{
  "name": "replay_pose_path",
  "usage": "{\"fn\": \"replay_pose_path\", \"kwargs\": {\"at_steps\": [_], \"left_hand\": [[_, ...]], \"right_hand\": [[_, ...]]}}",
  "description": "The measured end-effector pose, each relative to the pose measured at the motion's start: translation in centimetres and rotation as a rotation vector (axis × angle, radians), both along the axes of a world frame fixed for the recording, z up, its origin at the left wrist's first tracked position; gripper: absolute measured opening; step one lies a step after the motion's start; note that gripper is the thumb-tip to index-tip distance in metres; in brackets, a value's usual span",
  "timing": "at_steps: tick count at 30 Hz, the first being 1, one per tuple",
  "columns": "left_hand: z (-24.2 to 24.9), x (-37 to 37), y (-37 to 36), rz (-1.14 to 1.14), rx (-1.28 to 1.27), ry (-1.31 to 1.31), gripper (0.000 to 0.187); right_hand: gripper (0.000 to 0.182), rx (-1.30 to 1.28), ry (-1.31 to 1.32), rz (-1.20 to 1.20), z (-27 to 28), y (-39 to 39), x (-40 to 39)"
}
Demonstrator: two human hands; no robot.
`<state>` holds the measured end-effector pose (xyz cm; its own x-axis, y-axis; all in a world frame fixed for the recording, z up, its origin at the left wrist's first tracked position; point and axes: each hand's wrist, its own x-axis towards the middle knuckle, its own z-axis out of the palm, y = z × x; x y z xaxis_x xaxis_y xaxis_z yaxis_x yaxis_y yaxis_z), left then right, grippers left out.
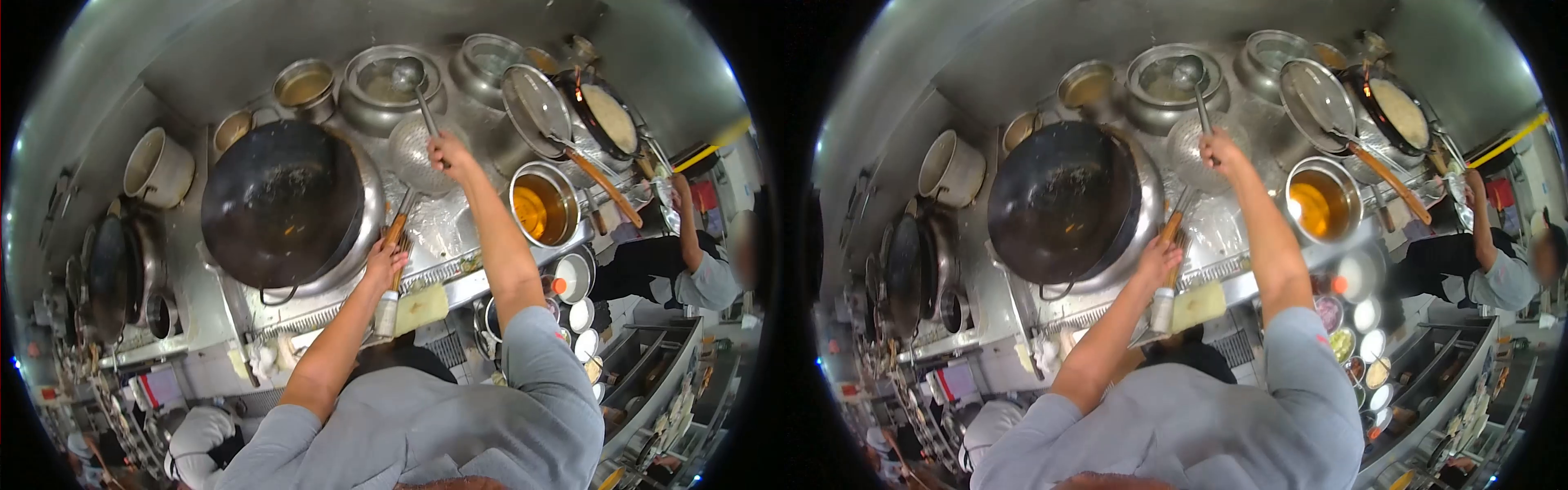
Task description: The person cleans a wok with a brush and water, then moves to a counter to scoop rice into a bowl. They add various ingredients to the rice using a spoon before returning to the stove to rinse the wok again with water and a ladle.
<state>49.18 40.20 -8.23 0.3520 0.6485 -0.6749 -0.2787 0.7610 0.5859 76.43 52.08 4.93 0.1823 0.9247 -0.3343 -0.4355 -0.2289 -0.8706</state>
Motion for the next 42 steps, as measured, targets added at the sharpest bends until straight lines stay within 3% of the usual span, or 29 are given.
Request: {"fn": "replay_pose_path", "kwargs": {"at_steps": [1, 4, 8, 14, 17, 20, 27, 32, 33, 36, 39, 40, 42], "left_hand": [[-0.4, -0.4, 0.2, -0.002, -0.008, -0.042, 0.044], [1.8, -0.7, 0.5, -0.018, -0.015, 0.039, 0.051], [2.2, -2.4, 0.3, -0.034, 0.026, 0.101, 0.059], [2.6, -3.2, -0.1, 0.051, -0.041, -0.003, 0.049], [2.4, -3.0, -0.2, 0.037, -0.019, 0.022, 0.049], [3.0, -2.9, -0.5, -0.018, 0.009, 0.055, 0.058], [2.3, -2.6, -0.6, -0.068, -0.010, 0.143, 0.059], [4.1, -1.2, -2.9, -0.164, -0.061, 0.182, 0.057], [1.3, 0.1, -3.3, -0.162, -0.074, 0.172, 0.056], [4.6, 0.2, -6.1, -0.245, 0.137, 0.218, 0.042], [4.0, -2.8, -7.2, -0.367, 0.573, 0.338, 0.028], [6.3, -4.7, -7.6, -0.340, 0.564, 0.339, 0.021], [6.5, -8.6, -8.5, -0.240, 0.994, 0.611, 0.018]], "right_hand": [[0.025, -0.009, 0.399, -0.005, 1.2, -0.4, -0.7], [0.012, 0.155, 0.971, 0.071, 1.3, -4.1, -3.1], [0.009, 0.150, 0.925, 0.040, 6.2, -11.6, -5.0], [0.028, -0.128, 0.346, -0.082, 9.8, -24.5, -6.4], [0.038, -0.273, 0.141, -0.022, 10.6, -30.1, -8.1], [0.053, -0.343, 0.099, 0.045, 11.9, -34.9, -10.4], [0.062, -0.305, 0.398, -0.034, 15.8, -40.7, -15.5], [0.067, -0.285, 0.212, 0.094, 18.8, -40.8, -16.8], [0.068, -0.278, 0.127, 0.132, 19.3, -40.1, -17.0], [0.069, -0.253, -0.257, 0.259, 17.0, -36.9, -16.3], [0.071, -0.127, -0.352, 0.129, 9.6, -30.4, -14.0], [0.071, -0.069, -0.344, 0.102, 7.8, -27.1, -12.7], [0.073, -0.020, -0.446, 0.019, 6.0, -19.4, -11.1]]}}
